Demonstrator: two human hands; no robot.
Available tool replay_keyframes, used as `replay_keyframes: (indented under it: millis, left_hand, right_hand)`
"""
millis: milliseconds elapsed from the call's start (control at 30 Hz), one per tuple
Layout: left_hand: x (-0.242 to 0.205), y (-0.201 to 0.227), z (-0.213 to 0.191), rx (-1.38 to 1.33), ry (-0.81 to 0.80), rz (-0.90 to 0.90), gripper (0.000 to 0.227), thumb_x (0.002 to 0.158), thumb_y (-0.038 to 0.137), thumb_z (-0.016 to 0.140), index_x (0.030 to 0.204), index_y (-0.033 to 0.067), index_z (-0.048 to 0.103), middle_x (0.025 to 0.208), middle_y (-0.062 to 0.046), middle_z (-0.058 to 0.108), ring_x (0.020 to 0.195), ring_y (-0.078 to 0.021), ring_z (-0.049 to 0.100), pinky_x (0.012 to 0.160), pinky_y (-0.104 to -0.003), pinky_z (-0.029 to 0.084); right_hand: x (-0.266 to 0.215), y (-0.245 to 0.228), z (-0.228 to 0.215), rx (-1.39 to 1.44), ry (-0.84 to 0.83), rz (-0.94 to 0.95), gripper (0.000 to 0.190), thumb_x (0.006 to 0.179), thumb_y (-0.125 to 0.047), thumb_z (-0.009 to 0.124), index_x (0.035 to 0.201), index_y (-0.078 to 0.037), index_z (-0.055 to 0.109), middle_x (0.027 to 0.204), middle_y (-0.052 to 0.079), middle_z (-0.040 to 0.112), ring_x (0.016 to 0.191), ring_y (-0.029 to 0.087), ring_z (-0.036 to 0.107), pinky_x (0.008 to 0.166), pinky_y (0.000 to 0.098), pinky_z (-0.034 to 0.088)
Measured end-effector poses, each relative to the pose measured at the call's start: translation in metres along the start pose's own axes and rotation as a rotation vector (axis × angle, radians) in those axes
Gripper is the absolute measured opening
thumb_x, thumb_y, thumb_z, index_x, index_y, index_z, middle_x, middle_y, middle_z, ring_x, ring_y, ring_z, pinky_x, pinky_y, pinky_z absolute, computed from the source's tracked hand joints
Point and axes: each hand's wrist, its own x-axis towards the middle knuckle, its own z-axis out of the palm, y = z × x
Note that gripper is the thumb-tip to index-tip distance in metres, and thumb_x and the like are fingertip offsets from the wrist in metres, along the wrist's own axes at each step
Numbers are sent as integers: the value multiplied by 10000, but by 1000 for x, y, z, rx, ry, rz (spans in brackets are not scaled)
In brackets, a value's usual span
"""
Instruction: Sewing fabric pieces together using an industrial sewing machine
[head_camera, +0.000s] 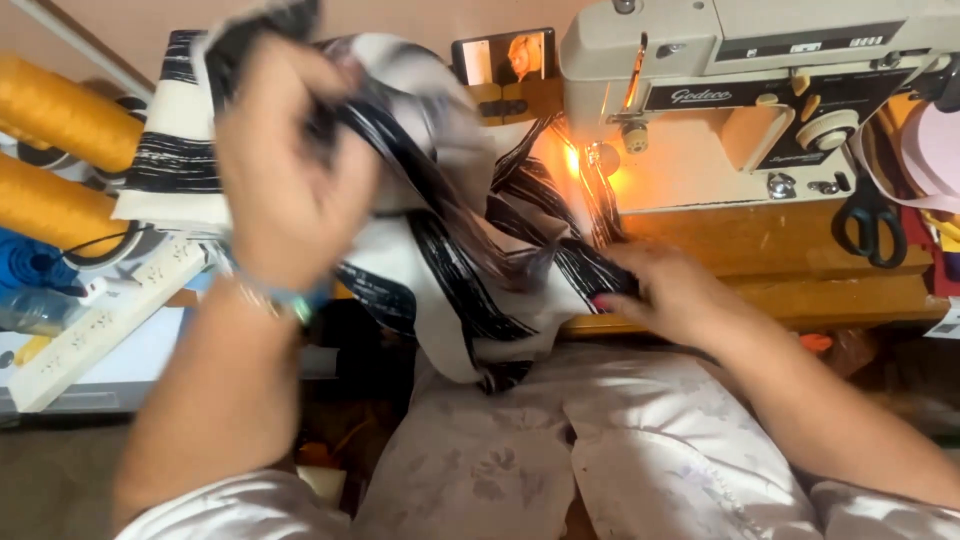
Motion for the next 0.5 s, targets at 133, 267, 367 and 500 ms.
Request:
replay_keyframes:
  millis: [133,267,367,500]
  left_hand:
    - [-11,54,16,196,-204,37,181,771,112,615,631,96,503,589,-55,482,488,-234,429,418,-388,242]
    - [-3,83,0,-443,-106,251,197,972,211,528,861,59,586,699,-26,616,581,-155,665,515,-287,559]
    - [18,77,-13,-956,-690,290,280,1040,282,440,1009,49,591,849,-81,667,708,-250,733,625,-362,599]
    - [-1,-1,25,-852,-883,188,394,1025,351,454,1068,30,678,1067,-123,765,984,-248,798,759,-279,692]
  right_hand:
    - [-7,-34,16,-156,67,-174,1154,666,-168,898,1612,-52,246,1667,197,315,1508,372,343,1230,553,203]
    - [-7,-36,32,23,190,-273,752,904,-568,586,1484,-115,431,1506,147,498,1379,398,453,1132,521,332]
    - [-18,-51,2,308,182,-550,334,1007,-271,376,1113,-30,582,1120,148,685,1029,319,688,890,451,531]
    - [-56,-36,-66,826,-624,-721,526,1148,-385,413,735,-67,483,685,135,513,613,411,545,622,530,479]
